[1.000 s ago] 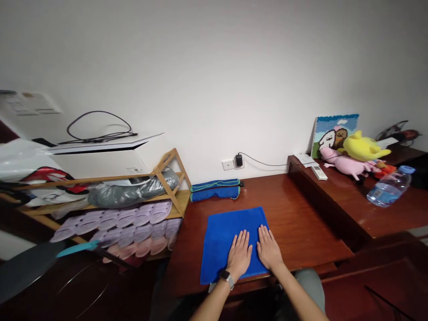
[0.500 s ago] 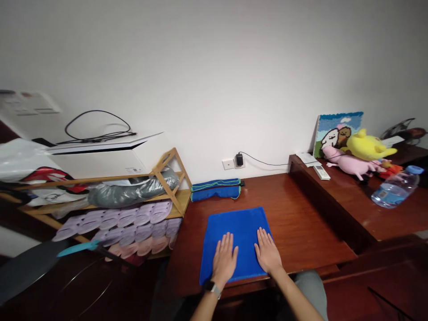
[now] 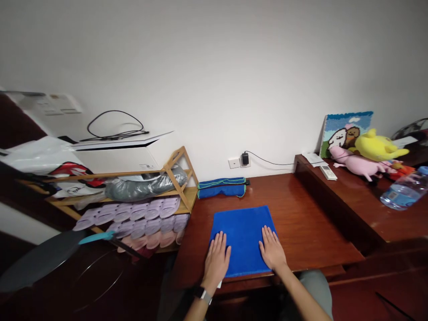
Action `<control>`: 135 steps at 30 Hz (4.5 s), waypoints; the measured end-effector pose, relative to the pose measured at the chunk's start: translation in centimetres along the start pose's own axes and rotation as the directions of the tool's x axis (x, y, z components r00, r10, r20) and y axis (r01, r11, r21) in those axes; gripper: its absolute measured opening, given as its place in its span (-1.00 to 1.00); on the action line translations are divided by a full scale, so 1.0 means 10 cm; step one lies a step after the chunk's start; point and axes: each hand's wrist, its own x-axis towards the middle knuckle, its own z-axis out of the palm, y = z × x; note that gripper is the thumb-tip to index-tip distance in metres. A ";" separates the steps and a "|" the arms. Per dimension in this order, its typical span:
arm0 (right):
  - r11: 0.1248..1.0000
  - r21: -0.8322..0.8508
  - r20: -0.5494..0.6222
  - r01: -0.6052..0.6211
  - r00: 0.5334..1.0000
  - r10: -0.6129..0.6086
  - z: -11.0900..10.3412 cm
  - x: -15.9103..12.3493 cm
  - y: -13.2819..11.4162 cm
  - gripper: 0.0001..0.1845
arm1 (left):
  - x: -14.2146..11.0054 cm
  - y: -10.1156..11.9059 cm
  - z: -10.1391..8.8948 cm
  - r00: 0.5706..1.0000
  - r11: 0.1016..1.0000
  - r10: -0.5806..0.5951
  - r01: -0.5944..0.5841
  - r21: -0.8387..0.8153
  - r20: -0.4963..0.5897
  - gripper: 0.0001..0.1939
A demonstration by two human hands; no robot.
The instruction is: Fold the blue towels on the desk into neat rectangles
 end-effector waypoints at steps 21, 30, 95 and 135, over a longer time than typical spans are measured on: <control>1.000 -0.003 0.010 -0.003 1.000 0.003 -0.28 0.50 0.03 -0.24 | 0.27 -0.19 -0.04 0.999 0.999 0.022 -0.020 -0.042 0.050 -0.42; 0.982 -0.032 0.078 -0.187 0.979 0.189 -0.19 1.19 0.11 -0.19 | 1.29 -0.16 0.21 0.991 1.000 0.027 -0.025 -0.017 0.134 -0.41; 1.000 0.003 0.090 -0.026 0.996 0.026 -0.15 1.31 0.02 -0.24 | 1.65 0.53 0.75 0.959 0.970 0.228 -0.208 -0.125 0.172 -0.41; 1.000 0.001 0.126 0.000 0.992 0.000 -0.10 0.40 -0.59 -0.21 | 0.37 -0.62 0.33 0.980 0.981 -0.191 0.189 0.054 0.050 -0.28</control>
